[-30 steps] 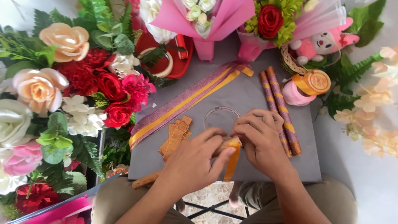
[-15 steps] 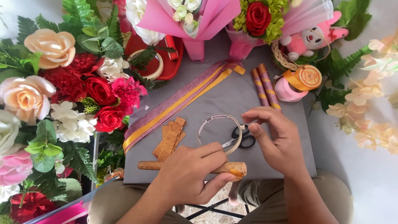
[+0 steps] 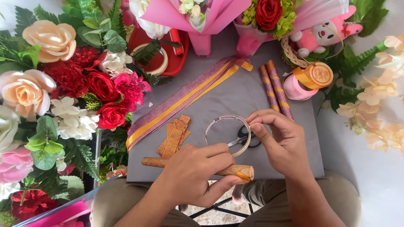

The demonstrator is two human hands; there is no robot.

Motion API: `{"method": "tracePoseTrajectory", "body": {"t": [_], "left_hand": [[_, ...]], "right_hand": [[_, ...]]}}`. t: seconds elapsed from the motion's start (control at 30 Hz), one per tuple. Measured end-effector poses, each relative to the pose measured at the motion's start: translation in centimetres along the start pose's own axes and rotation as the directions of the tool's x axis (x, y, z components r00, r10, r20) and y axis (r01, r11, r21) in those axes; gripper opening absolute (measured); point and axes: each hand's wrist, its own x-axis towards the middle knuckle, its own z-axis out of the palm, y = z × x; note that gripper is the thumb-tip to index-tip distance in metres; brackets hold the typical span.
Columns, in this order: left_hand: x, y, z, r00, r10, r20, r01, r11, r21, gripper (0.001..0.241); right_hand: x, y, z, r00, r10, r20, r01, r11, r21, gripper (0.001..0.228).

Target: The person wraps a yellow ribbon around a wooden stick, securing it with clear tape and cutting the excess with scissors. They then wrap a purple ribbon around the same stick, securing it with tape.

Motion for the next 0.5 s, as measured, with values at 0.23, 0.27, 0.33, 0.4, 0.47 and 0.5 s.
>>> {"method": "tracePoseTrajectory", "body": {"t": [0.23,0.27,0.33,0.4,0.47,0.5], "left_hand": [[0.0,0.0,-0.1,0.999,0.011,0.032,-0.009,0.999,-0.039,0.034],[0.0,0.0,-0.1,0.999,0.013,0.034,-0.012,0.999,-0.038,0.034],[0.0,0.0,-0.2,0.999,0.042,-0.013,-0.043,0.996,-0.079,0.036],[-0.1,0.1,-0.5,1.0,0.013,-0.019,-0.015,0.995,-0.098,0.038],[-0.2,0.0,-0.9,1.0,-0.016,-0.026,0.013,0.993,-0.116,0.04],[-0.4,0.0,-1.0,0.999,-0.024,-0.039,0.019,0.994,-0.112,0.041]], "right_hand": [[0.0,0.4,-0.8,0.989,0.136,0.064,-0.142,0.985,0.097,0.018],[0.0,0.5,-0.7,0.989,0.135,0.061,-0.14,0.985,0.098,0.018],[0.0,0.7,-0.7,0.988,0.14,0.062,-0.148,0.979,0.141,0.017],[0.0,1.1,-1.5,0.983,0.16,0.09,-0.171,0.976,0.131,0.017],[0.3,1.1,-2.2,0.977,0.178,0.12,-0.192,0.974,0.121,0.019],[0.6,1.0,-2.4,0.971,0.208,0.121,-0.208,0.978,-0.015,0.017]]}}
